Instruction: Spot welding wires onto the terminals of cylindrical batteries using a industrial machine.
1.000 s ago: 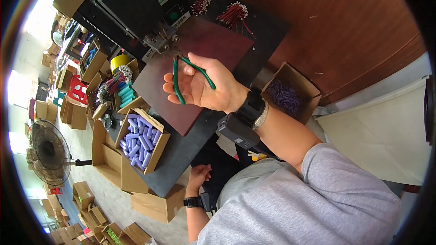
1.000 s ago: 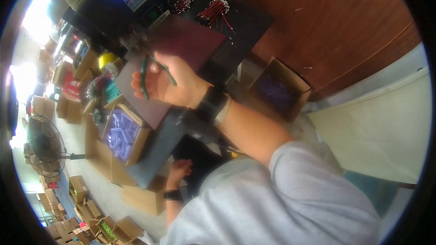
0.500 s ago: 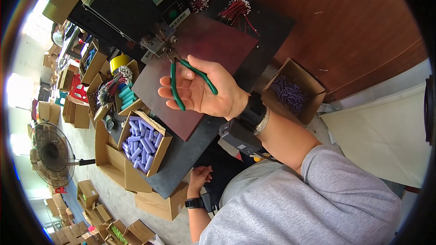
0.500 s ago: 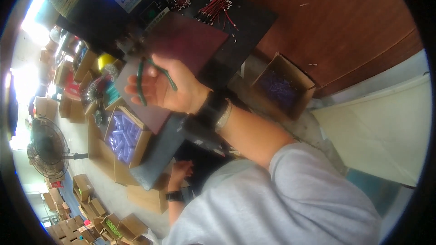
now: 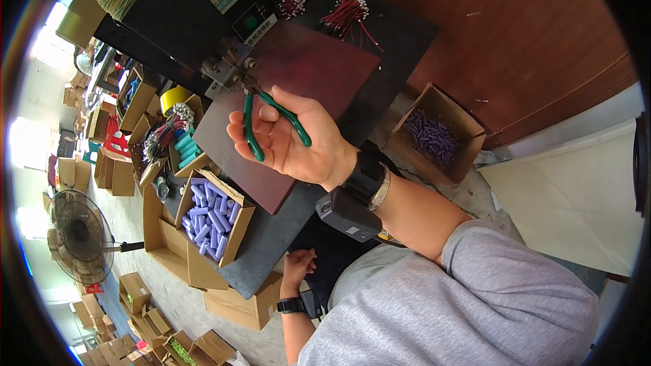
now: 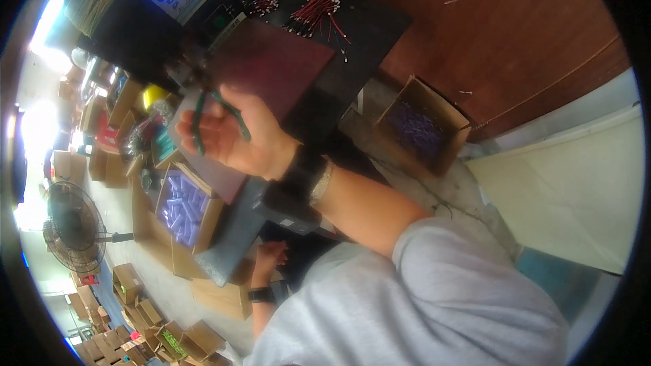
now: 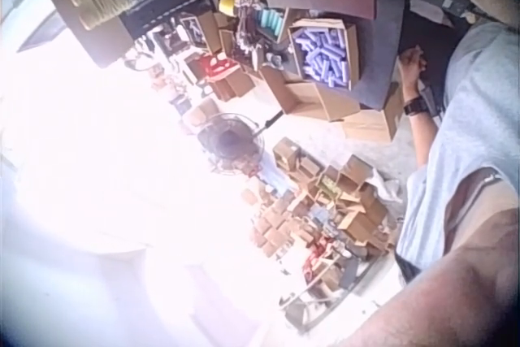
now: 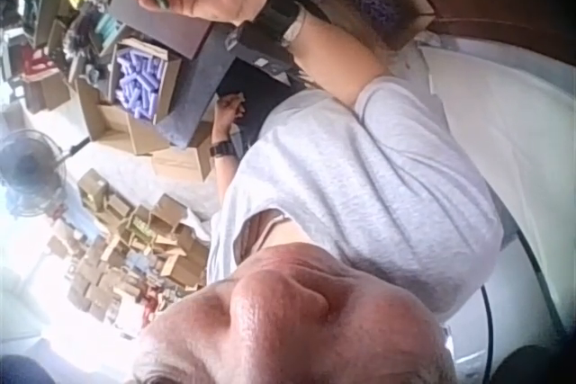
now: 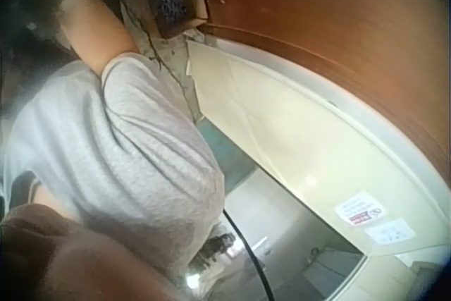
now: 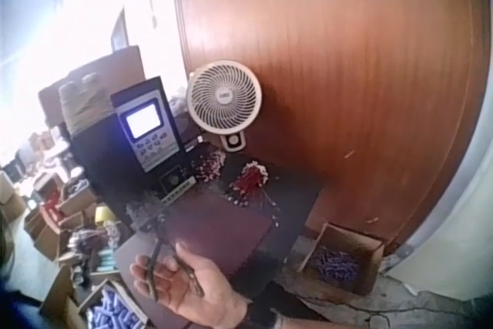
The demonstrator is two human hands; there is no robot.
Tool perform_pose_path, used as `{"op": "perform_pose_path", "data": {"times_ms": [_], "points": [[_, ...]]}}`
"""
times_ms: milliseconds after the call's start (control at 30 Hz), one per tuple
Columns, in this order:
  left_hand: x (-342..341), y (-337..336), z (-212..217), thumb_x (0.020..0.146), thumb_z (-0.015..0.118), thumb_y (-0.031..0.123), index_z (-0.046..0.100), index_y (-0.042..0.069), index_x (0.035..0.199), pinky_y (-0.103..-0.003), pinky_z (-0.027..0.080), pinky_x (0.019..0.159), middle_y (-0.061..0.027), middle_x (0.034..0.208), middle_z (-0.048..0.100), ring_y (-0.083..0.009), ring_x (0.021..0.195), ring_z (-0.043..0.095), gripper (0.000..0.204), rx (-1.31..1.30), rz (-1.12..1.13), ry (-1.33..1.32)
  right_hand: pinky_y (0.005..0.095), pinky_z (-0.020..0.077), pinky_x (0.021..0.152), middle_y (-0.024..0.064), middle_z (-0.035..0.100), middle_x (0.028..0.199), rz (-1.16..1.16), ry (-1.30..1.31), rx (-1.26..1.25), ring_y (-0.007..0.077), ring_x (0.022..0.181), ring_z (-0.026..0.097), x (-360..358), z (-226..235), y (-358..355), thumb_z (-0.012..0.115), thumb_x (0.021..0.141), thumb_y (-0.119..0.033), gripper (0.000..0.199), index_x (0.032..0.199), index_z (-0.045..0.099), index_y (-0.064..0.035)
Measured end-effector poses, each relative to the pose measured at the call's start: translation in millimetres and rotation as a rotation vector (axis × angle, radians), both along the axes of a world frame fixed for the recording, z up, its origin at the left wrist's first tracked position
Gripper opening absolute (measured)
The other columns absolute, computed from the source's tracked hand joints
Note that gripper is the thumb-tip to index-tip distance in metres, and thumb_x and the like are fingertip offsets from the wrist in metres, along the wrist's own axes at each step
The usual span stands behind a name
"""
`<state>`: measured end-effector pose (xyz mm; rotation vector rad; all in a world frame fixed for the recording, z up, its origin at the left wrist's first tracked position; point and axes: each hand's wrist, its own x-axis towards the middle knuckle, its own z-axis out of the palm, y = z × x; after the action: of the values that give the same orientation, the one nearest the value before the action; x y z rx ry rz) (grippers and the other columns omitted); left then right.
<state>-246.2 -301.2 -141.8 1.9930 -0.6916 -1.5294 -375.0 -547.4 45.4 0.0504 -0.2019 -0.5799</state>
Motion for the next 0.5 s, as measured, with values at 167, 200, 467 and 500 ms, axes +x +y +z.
{"op": "perform_pose_path", "data": {"times_ms": [167, 200, 467, 500], "points": [[-1.2, 0.0, 3.5, 0.079, 0.059, 0.025, 0.060, 0.002, 0.068, -0.020, 0.037, 0.041, -0.0030, 0.052, 0.053, -0.0085, 0.043, 0.048, 0.025, 0.004, 0.004, -0.005, 0.0397, 0.0479, 0.076, 0.0162, 0.055, 0.091, 0.012, -0.014, 0.151, 0.0276, 0.087, 0.055, 5.4, 2.7, 3.3, 0.033, 0.091, -0.032, 0.038, 0.065, 0.040, -0.0055], [-0.8, 0.3, 3.6, 0.079, 0.059, 0.025, 0.060, 0.002, 0.068, -0.020, 0.037, 0.041, -0.0030, 0.052, 0.053, -0.0084, 0.043, 0.048, 0.025, -0.003, 0.007, 0.001, 0.0378, 0.0484, 0.073, 0.0147, 0.055, 0.087, 0.009, 0.003, 0.151, 0.0255, 0.082, 0.055, 6.1, 2.5, 3.7, 0.034, 0.091, -0.032, 0.037, 0.065, 0.040, -0.0062], [-1.3, 0.7, 4.5, 0.078, 0.060, 0.025, 0.060, 0.003, 0.069, -0.019, 0.038, 0.041, -0.0027, 0.052, 0.054, -0.0081, 0.043, 0.048, 0.025, 0.005, 0.035, 0.006, 0.0333, 0.0465, 0.062, 0.0098, 0.054, 0.080, -0.121, 0.547, -0.213, 0.0184, 0.070, 0.054, 3.4, 11.8, 4.3, 0.036, 0.090, -0.033, 0.033, 0.067, 0.041, -0.0103], [-0.6, 1.7, 4.8, 0.078, 0.060, 0.026, 0.060, 0.003, 0.069, -0.019, 0.038, 0.041, -0.0027, 0.052, 0.054, -0.0081, 0.043, 0.048, 0.025, 0.007, 0.031, 0.007, 0.0328, 0.0462, 0.060, 0.0093, 0.053, 0.078, -0.147, 0.660, -0.286, 0.0174, 0.067, 0.054, 3.6, 12.3, 4.5, 0.036, 0.090, -0.034, 0.033, 0.069, 0.042, -0.0101]]}}
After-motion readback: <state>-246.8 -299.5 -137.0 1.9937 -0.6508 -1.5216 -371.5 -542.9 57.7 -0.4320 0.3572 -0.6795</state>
